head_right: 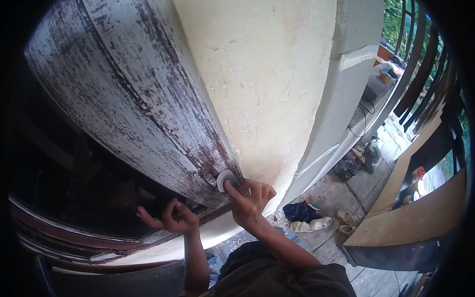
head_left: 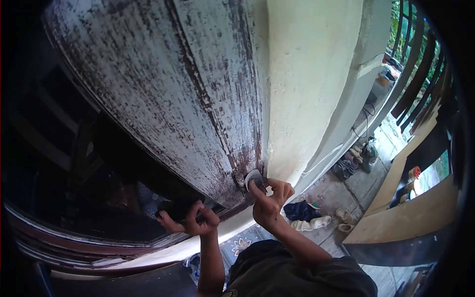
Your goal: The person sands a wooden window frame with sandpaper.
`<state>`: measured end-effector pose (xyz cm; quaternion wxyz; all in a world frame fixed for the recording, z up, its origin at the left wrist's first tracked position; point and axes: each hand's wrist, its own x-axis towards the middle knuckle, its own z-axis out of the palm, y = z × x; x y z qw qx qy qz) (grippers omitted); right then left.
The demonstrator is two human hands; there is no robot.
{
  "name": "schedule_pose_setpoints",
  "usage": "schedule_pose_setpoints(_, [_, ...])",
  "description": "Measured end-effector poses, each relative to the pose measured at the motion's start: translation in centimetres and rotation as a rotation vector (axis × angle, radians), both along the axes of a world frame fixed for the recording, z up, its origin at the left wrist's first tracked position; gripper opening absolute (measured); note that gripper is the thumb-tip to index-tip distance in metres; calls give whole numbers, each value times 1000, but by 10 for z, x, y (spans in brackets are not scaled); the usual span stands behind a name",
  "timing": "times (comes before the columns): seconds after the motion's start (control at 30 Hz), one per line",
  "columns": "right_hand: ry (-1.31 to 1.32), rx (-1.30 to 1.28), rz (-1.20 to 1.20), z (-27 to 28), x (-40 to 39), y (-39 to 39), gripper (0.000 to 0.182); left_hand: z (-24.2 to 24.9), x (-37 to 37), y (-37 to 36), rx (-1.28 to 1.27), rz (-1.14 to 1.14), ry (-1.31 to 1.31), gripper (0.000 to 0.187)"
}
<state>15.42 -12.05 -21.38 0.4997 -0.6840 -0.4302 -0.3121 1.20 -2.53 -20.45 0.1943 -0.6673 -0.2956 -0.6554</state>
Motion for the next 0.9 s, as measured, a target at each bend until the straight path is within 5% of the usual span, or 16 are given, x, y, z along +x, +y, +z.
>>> schedule_pose_setpoints(0.2, [-113,166,42,86,10,15,33,1,-1,0,5,48,-8,15])
schedule_pose_setpoints(0.3, [-80,95,10,44,2,5,31,3,-1,-1,17,54,2,16])
schedule_pose_setpoints(0.57, [-131,161,66,93,11,15,30,3,2,-2,-21,5,-65,10])
schedule_pose_setpoints(0.73, [-49,89,-62,16,-4,8,34,6,4,1,6,40,-43,13])
schedule_pose_setpoints(0.9, [-123,138,3,92,12,15,35,11,6,-6,-17,58,-54,17])
